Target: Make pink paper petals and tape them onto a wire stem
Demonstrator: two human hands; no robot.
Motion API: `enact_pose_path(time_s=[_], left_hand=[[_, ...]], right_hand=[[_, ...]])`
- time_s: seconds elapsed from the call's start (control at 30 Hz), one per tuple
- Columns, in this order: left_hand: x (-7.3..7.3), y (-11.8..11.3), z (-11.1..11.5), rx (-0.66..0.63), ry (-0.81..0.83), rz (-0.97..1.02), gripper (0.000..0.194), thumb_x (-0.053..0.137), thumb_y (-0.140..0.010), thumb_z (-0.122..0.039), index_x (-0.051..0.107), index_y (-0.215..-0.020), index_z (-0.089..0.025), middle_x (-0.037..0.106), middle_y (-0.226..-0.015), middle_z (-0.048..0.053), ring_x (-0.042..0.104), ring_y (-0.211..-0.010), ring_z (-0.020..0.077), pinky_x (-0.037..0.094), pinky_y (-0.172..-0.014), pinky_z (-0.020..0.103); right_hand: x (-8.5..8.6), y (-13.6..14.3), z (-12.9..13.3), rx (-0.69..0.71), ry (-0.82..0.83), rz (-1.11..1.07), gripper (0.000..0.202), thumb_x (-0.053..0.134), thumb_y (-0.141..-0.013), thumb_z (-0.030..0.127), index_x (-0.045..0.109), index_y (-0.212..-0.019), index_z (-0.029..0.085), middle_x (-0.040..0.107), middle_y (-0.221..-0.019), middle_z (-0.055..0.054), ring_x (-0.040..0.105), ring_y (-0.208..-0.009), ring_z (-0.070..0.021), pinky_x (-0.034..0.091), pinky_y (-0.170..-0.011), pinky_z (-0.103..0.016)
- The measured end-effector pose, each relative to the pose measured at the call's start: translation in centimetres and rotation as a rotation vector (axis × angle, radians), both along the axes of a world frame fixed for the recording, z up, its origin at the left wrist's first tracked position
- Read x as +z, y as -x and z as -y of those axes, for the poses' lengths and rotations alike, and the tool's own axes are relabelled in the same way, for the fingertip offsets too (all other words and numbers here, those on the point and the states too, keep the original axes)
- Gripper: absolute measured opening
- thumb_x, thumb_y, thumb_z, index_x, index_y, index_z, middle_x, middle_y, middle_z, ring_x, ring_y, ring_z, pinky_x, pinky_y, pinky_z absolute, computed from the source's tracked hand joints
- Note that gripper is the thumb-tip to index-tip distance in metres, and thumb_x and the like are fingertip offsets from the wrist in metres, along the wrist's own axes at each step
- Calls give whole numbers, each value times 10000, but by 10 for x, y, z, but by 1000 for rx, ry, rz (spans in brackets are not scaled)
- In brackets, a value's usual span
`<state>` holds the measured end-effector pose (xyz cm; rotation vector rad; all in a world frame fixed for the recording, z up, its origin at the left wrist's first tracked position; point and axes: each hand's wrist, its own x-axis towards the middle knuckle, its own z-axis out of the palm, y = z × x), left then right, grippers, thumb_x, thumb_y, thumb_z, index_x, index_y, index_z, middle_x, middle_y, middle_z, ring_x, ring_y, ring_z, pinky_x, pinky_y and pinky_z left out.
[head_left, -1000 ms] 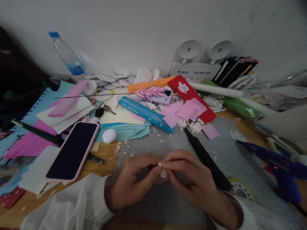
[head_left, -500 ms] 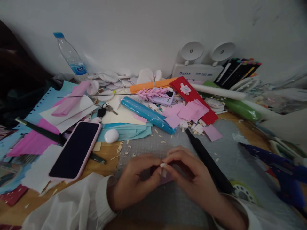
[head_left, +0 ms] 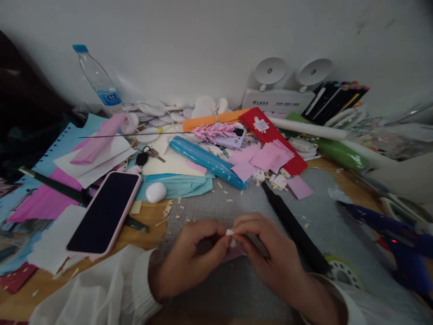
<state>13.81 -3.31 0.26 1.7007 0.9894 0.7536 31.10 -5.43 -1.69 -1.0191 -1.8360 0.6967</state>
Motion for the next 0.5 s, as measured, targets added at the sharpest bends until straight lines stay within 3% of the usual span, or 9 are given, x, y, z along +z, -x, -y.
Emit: enact_pose_path(time_s=[0.13, 0.27, 0.5], left_hand=[[-2, 2, 1, -36, 54, 48, 189, 527, -875, -239, 633, -763, -131, 603, -673, 14, 536, -622, 116, 420, -577, 208], [-5, 3, 0, -21, -23, 25, 245, 526, -891, -223, 620, -682, -133, 582, -612, -2, 515, -585, 100, 392, -561, 194], [-2, 4, -3, -19, -80, 41, 241, 516, -902, -206, 620, -699, -130, 602, -644, 9, 548, -627, 110, 409, -594, 201]], right_hand=[[0, -5, -1, 45, -60, 24, 223, 522, -873, 17, 570, -989, 202, 604, -945, -16, 585, -898, -103, 460, -808, -195], [2, -7, 0, 89, -78, 26, 215, 527, -868, 5, 590, -948, 194, 615, -941, -19, 589, -893, -104, 463, -813, -195], [10, -3, -4, 50, 40, -100, 239, 575, -840, 28, 636, -974, 217, 611, -943, -16, 593, -898, -118, 474, -798, -224]])
